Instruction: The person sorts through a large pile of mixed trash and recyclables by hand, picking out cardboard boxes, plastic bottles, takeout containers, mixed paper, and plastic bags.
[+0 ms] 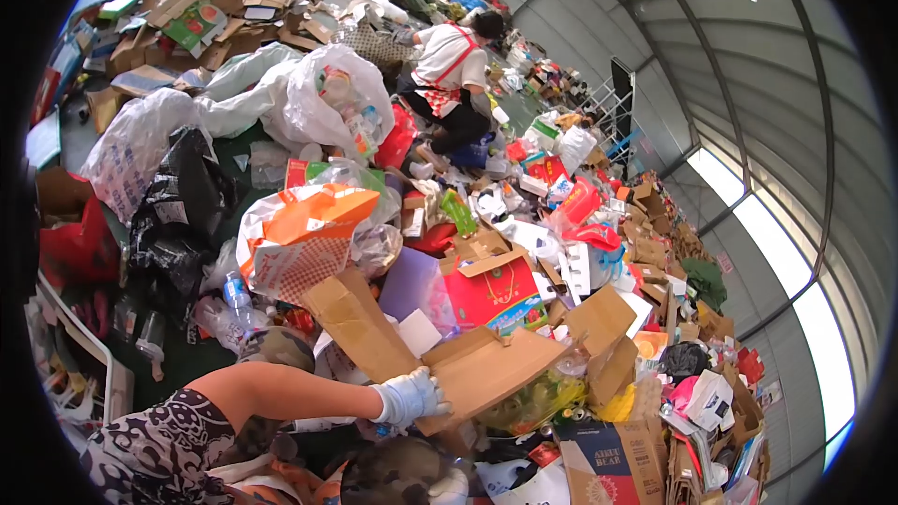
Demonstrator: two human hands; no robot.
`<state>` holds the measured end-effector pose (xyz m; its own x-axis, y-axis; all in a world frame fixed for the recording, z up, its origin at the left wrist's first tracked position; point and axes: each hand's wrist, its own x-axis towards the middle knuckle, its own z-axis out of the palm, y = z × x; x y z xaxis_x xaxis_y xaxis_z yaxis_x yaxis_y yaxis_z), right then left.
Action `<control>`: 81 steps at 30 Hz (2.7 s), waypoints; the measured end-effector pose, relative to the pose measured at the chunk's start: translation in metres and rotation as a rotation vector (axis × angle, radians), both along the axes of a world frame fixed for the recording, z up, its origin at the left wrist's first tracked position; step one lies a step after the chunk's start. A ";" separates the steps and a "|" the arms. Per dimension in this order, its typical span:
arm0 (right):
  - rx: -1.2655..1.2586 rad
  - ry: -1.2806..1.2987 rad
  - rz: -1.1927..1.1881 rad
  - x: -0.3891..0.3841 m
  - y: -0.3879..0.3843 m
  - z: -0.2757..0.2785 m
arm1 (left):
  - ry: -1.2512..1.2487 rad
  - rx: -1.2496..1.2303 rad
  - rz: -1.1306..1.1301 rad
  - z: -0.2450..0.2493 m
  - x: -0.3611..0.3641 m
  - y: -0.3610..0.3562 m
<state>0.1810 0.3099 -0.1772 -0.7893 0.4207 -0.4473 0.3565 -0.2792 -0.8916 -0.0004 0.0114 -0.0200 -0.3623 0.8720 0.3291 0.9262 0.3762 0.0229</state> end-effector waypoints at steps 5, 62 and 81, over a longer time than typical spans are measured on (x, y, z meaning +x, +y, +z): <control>0.138 0.147 -0.015 -0.012 -0.108 0.142 | -0.164 0.022 0.003 -0.009 0.003 0.012; 1.686 -0.437 0.330 -0.042 -0.176 0.157 | -0.170 0.183 0.013 -0.017 0.031 0.015; 1.824 -0.353 0.129 -0.035 -0.197 0.151 | -0.172 0.119 -0.009 -0.017 0.028 0.010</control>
<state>0.1464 0.1132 -0.0266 -0.8341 0.4623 0.3010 0.5073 0.8571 0.0894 0.0276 0.0216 -0.0370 -0.4146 0.8342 0.3636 0.9081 0.3532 0.2250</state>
